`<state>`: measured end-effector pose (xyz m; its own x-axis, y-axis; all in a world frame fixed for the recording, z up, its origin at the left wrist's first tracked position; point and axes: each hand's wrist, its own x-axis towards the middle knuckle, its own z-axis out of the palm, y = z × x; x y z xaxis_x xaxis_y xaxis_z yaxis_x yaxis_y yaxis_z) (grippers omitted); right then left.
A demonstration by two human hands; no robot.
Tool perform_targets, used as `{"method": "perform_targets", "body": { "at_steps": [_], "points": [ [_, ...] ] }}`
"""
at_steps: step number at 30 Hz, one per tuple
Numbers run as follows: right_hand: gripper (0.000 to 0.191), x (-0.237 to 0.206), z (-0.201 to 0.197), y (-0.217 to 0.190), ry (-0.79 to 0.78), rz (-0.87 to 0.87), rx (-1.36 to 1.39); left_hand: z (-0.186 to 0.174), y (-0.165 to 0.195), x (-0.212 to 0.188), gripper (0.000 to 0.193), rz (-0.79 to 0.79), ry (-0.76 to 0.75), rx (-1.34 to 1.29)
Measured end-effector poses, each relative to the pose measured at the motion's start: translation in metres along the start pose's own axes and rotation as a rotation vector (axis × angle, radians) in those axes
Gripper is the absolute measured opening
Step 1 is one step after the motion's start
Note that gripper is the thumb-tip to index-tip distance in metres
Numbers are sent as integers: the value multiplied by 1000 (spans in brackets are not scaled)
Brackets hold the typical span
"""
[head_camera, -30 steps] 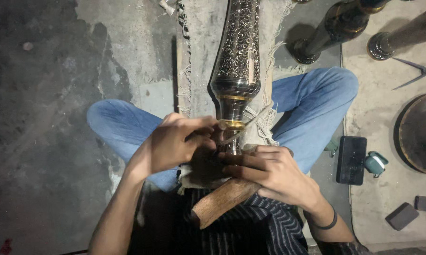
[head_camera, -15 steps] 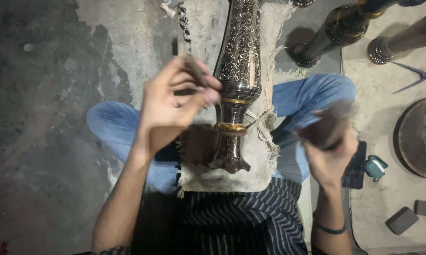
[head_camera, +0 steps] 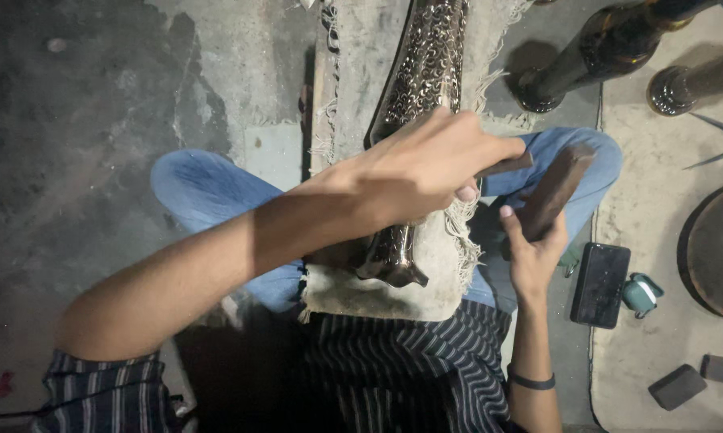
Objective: The person sits cross-legged on the floor with an ornate brass vase resting on a cloth pad. They hold a steel punch against the vase's surface and strike it with a wooden mallet, repositioning the punch repeatedly to work the metal around the vase's body and neck.
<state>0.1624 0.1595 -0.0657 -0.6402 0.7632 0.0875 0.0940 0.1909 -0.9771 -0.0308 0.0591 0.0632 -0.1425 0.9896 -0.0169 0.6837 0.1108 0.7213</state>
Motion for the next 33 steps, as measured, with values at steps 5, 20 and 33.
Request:
{"method": "perform_targets", "body": {
  "at_steps": [5, 20, 33],
  "points": [
    [34, 3, -10, -5, 37, 157, 155, 6, 2, 6, 44, -17, 12, 112],
    [79, 16, -37, -9, -6, -108, -36, 22, 0, 13, 39, -47, 69, 228],
    [88, -16, -21, 3, 7, 216, 142, 37, -10, 20, 14, 68, 114, 238]
  ]
}}
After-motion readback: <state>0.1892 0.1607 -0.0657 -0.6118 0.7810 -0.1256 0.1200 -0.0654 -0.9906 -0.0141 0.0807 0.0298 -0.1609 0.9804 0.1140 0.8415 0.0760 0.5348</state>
